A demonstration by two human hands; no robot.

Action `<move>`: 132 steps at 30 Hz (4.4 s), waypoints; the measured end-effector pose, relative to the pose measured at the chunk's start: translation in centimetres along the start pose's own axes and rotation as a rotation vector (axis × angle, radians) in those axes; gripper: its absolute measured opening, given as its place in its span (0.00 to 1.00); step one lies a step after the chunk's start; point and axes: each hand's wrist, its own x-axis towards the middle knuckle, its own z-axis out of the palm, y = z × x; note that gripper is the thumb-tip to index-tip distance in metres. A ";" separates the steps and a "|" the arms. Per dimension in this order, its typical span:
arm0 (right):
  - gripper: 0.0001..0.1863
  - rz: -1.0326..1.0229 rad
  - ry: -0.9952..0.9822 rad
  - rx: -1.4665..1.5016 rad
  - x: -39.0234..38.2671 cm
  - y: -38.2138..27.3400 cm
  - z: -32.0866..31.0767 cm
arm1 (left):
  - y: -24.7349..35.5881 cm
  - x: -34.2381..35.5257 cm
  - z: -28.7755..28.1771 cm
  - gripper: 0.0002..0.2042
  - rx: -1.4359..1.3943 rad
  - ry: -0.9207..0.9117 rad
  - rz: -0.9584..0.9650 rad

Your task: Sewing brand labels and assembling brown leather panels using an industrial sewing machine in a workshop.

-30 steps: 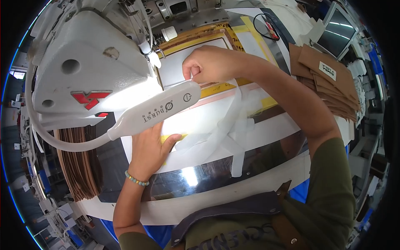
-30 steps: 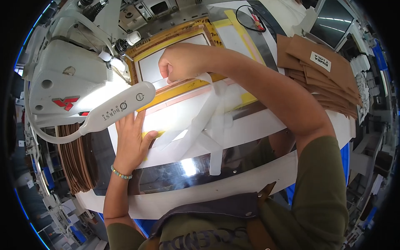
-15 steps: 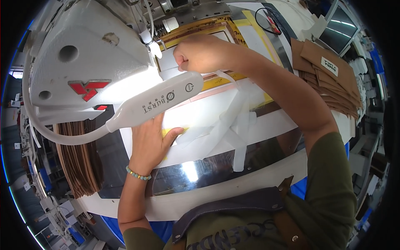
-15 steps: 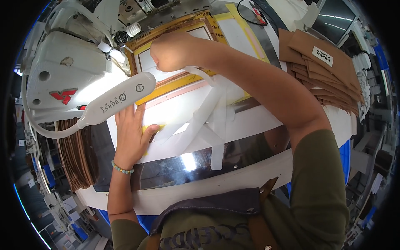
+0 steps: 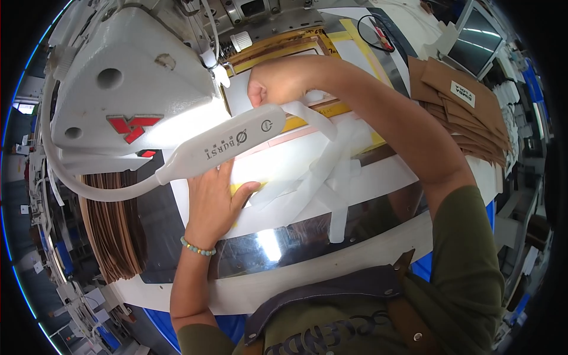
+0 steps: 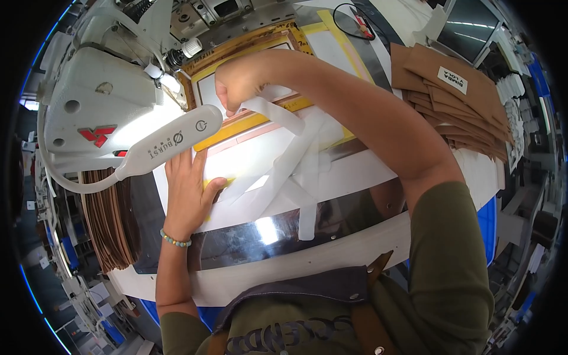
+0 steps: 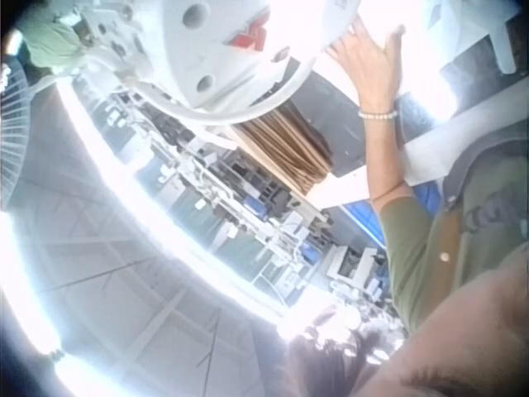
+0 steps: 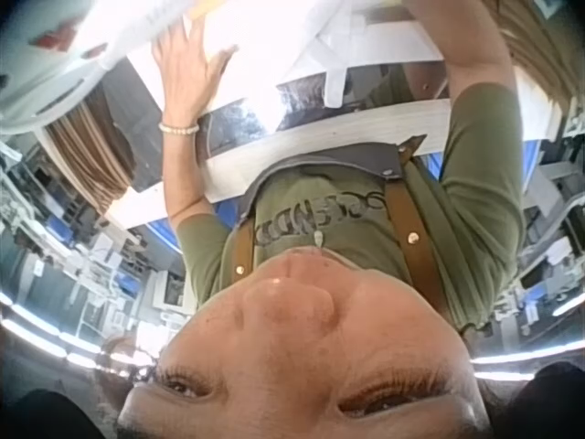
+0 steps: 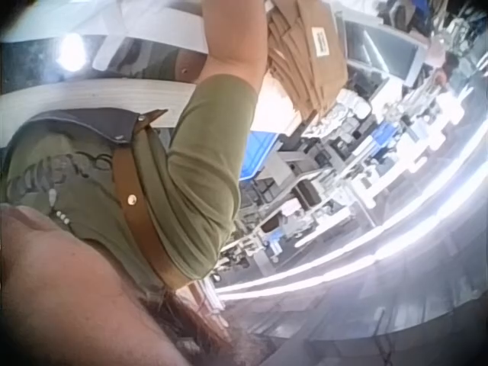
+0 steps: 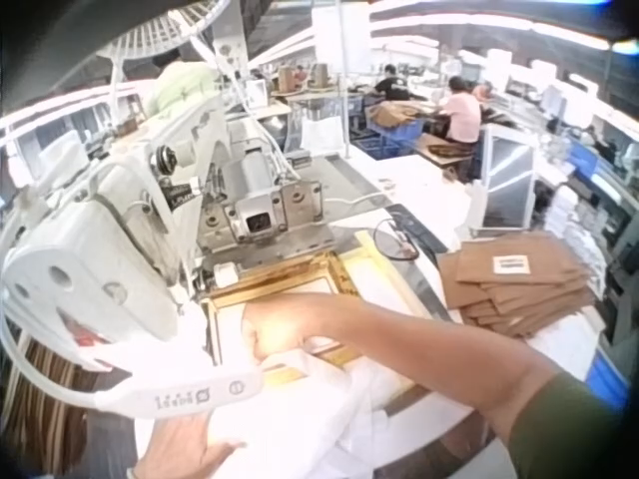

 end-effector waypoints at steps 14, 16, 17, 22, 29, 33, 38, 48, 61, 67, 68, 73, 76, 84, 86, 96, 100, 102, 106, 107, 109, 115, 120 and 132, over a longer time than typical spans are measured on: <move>0.19 -0.004 -0.009 -0.026 1.2 -1.3 0.8 | 0.0 0.0 0.0 0.40 0.030 0.016 0.019; 0.20 -0.049 0.015 0.014 1.1 -0.8 1.1 | 0.0 0.0 0.0 0.39 0.048 0.027 0.034; 0.20 -0.029 0.002 -0.005 1.0 -0.4 1.2 | -0.1 0.1 0.0 0.39 0.045 0.032 0.035; 0.16 -0.110 0.130 0.527 -1.9 2.3 0.6 | -0.4 0.4 0.3 0.37 0.076 0.079 0.031; 0.07 0.101 0.262 0.179 -8.1 5.1 -3.2 | -0.4 0.6 0.4 0.33 0.045 0.099 -0.013; 0.05 0.044 0.311 -0.071 -8.7 4.9 -2.3 | -0.6 0.8 0.5 0.32 0.040 0.116 -0.019; 0.04 0.121 0.218 -0.191 -9.0 4.3 -2.1 | -1.4 1.0 0.4 0.30 0.051 0.092 -0.018; 0.04 0.200 0.071 -0.245 -8.5 3.3 -2.6 | -1.6 0.9 0.4 0.28 0.047 0.114 0.012; 0.09 0.139 0.025 -0.410 -8.6 1.5 -2.0 | -1.8 1.0 1.0 0.28 0.055 0.205 0.053; 0.11 0.119 0.115 -0.900 -8.3 2.2 -0.9 | -1.9 0.9 1.0 0.29 0.055 0.181 0.051; 0.12 0.113 0.131 -0.783 -8.4 2.6 -1.3 | -1.9 0.9 0.9 0.28 0.059 0.217 0.068; 0.13 0.040 0.300 -0.443 -9.9 4.6 -0.9 | -1.9 0.9 0.9 0.28 0.044 0.224 0.082; 0.12 0.003 0.397 -0.338 -10.4 5.4 0.1 | -2.0 0.9 0.9 0.28 0.055 0.211 0.088; 0.14 -0.256 0.598 -0.083 -6.9 2.2 1.2 | -1.9 0.9 0.9 0.27 0.049 0.275 0.131; 0.13 -0.218 0.390 0.139 -5.7 1.2 1.9 | -1.9 1.0 0.9 0.28 0.077 0.264 0.141; 0.21 -0.407 0.297 -0.306 -2.7 1.8 3.3 | -2.0 0.9 1.2 0.27 0.042 0.249 0.110; 0.23 -0.487 0.272 -0.337 -2.2 2.9 3.5 | -2.0 1.0 1.0 0.27 0.055 0.256 0.111; 0.23 -0.485 0.263 -0.340 -2.0 3.2 3.7 | -2.0 0.8 0.8 0.28 0.052 0.181 0.080; 0.24 -0.502 0.250 -0.313 -2.0 3.5 3.6 | -2.0 0.8 0.6 0.29 0.064 0.169 0.084; 0.24 -0.487 0.247 -0.275 -2.3 3.6 3.5 | -2.1 0.8 0.6 0.29 0.062 0.141 0.078; 0.23 -0.472 0.240 -0.240 -3.3 3.8 3.2 | -2.1 0.8 0.7 0.30 0.058 0.158 0.069; 0.34 -0.426 0.390 -0.390 -12.2 4.1 4.0 | -0.6 -1.2 0.0 0.33 0.215 0.286 0.090; 0.34 -0.398 0.347 -0.544 -17.5 2.3 10.3 | 2.9 -2.6 0.0 0.35 -0.066 0.249 0.310; 0.30 -0.168 0.726 -0.467 -20.5 -2.0 14.8 | 6.0 -5.4 0.3 0.30 -0.082 0.192 0.357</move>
